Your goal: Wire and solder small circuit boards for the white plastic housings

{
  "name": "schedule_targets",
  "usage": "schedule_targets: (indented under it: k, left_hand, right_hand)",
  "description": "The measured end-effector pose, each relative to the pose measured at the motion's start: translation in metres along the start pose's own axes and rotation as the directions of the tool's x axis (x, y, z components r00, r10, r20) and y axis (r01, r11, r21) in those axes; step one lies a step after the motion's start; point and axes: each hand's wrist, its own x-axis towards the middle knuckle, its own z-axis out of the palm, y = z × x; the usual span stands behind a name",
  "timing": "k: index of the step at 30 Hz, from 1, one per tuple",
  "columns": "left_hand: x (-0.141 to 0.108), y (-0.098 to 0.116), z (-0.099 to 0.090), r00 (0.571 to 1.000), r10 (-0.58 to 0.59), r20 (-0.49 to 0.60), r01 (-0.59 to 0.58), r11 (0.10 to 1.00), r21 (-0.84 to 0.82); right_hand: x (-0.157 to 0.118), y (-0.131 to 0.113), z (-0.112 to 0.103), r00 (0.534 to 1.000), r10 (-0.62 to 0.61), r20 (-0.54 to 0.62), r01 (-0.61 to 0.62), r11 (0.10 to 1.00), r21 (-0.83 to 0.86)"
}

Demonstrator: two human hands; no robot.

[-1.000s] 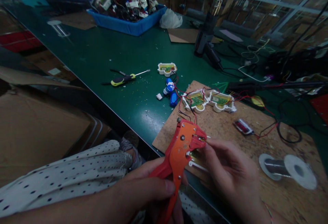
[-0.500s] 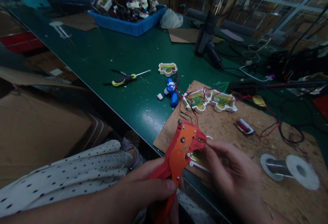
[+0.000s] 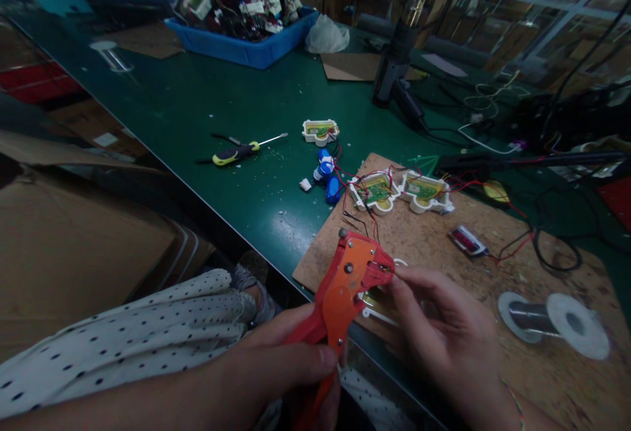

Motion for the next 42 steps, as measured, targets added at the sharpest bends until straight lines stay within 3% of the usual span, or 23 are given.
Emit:
schedule_targets:
  k: [3, 7, 13, 17, 20, 23, 26, 29, 31, 34, 37, 39, 42]
  left_hand:
    - [0.000, 0.001, 0.000, 0.998, 0.012, 0.055, -0.014, 0.999, 0.030]
    - [0.003, -0.008, -0.001, 0.992, 0.011, 0.128, -0.001, 0.997, -0.073]
    - [0.006, -0.019, 0.002, 1.000, 0.021, 0.020, -0.020, 0.996, -0.087]
    - [0.010, -0.010, 0.006, 0.996, 0.073, 0.042, -0.072, 0.997, -0.039]
    - [0.012, 0.002, 0.004, 0.978, 0.204, 0.046, -0.206, 0.978, 0.027]
    - [0.012, 0.014, -0.002, 0.947, 0.319, -0.029, -0.317, 0.947, 0.050]
    - [0.008, 0.025, -0.004, 0.927, 0.346, -0.143, -0.347, 0.938, 0.016]
    - [0.003, 0.038, -0.004, 0.909, 0.358, -0.214, -0.354, 0.934, 0.059]
    - [0.001, 0.049, -0.008, 0.883, 0.377, -0.281, -0.337, 0.924, 0.182]
    - [-0.003, 0.068, -0.027, 0.791, 0.471, -0.391, -0.253, 0.833, 0.491]
    - [-0.008, 0.089, -0.060, 0.640, 0.614, -0.462, 0.042, 0.572, 0.819]
    - [-0.011, 0.102, -0.083, 0.546, 0.694, -0.469, 0.293, 0.366, 0.883]
    - [-0.013, 0.119, -0.109, 0.499, 0.741, -0.449, 0.497, 0.180, 0.849]
  right_hand:
    - [-0.003, 0.002, 0.000, 1.000, 0.005, 0.007, -0.005, 1.000, 0.004]
    - [-0.003, -0.001, 0.000, 1.000, 0.026, 0.015, -0.027, 0.999, 0.044]
    - [0.002, -0.006, -0.001, 0.991, 0.122, 0.063, -0.129, 0.982, 0.136]
    - [0.008, -0.008, 0.000, 0.932, 0.334, 0.141, -0.363, 0.872, 0.330]
    - [0.013, -0.007, -0.001, 0.874, 0.454, 0.174, -0.480, 0.752, 0.452]
    - [0.017, -0.004, -0.003, 0.852, 0.487, 0.189, -0.507, 0.681, 0.528]
    - [0.017, -0.001, -0.003, 0.855, 0.481, 0.194, -0.498, 0.654, 0.570]
    - [0.017, 0.001, -0.001, 0.859, 0.471, 0.198, -0.493, 0.660, 0.567]
    - [0.016, 0.001, -0.001, 0.882, 0.452, 0.130, -0.444, 0.708, 0.549]
    - [0.013, 0.000, -0.003, 0.929, 0.352, -0.115, -0.283, 0.876, 0.391]
    - [0.007, -0.002, -0.004, 0.956, 0.111, -0.271, -0.110, 0.994, 0.019]
    - [0.001, -0.002, -0.001, 0.976, -0.062, -0.211, 0.025, 0.985, -0.173]
    - [-0.006, -0.002, 0.007, 0.994, -0.108, -0.032, 0.095, 0.956, -0.278]
